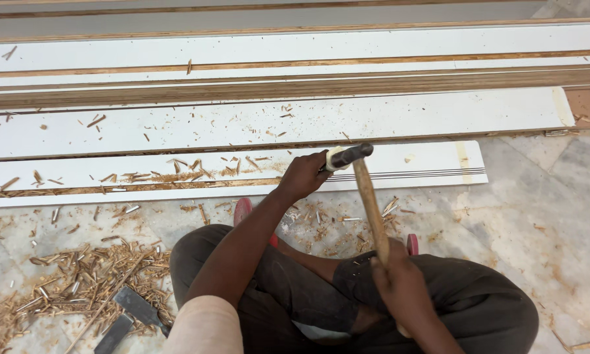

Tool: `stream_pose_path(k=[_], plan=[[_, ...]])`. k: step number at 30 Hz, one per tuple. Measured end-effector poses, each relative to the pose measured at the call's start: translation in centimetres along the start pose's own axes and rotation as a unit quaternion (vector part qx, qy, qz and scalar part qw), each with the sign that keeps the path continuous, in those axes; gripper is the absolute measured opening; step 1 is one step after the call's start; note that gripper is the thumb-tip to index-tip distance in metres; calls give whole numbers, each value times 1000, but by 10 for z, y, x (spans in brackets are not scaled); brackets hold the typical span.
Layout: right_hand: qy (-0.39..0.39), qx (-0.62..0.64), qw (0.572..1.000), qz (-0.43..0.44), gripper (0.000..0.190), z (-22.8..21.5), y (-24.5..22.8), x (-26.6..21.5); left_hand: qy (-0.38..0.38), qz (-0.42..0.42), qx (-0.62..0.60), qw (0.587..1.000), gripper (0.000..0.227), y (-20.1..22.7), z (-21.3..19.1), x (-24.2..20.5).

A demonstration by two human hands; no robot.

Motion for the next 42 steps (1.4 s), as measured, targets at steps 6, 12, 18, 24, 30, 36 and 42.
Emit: stream_pose_path(k=[6,12,18,24,30,36,42], plan=[[50,108,985,127,40,-45,25,-13,25,51,-16,998,41,-3,-4,0],[-1,97,987,125,63,18,26,-8,-16,15,55,998,37,-17,13,12],[9,246,958,149,31,-42,30,-7,-40,23,54,997,45,-13,21,30],[31,335,920,201,30,3,40,-4,-78,10,94,992,32,-4,32,38],[-42,361,897,252,31,-31,66,-3,-103,14,128,986,25,-3,43,47],[98,408,875,241,30,-27,73,8,-107,4,136,985,25,-5,49,54],[-75,427,846,309,29,-5,86,1,-150,-13,189,970,22,-9,64,60]])
Point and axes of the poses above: each hand's wrist, its own x-axis towards the middle knuckle, its own z-axis out of the palm, y = z × x, the point moved 8 cm from there along x, towards the middle knuckle, and after that the axes turned 11 degrees about -x, right-handed, at the moved point
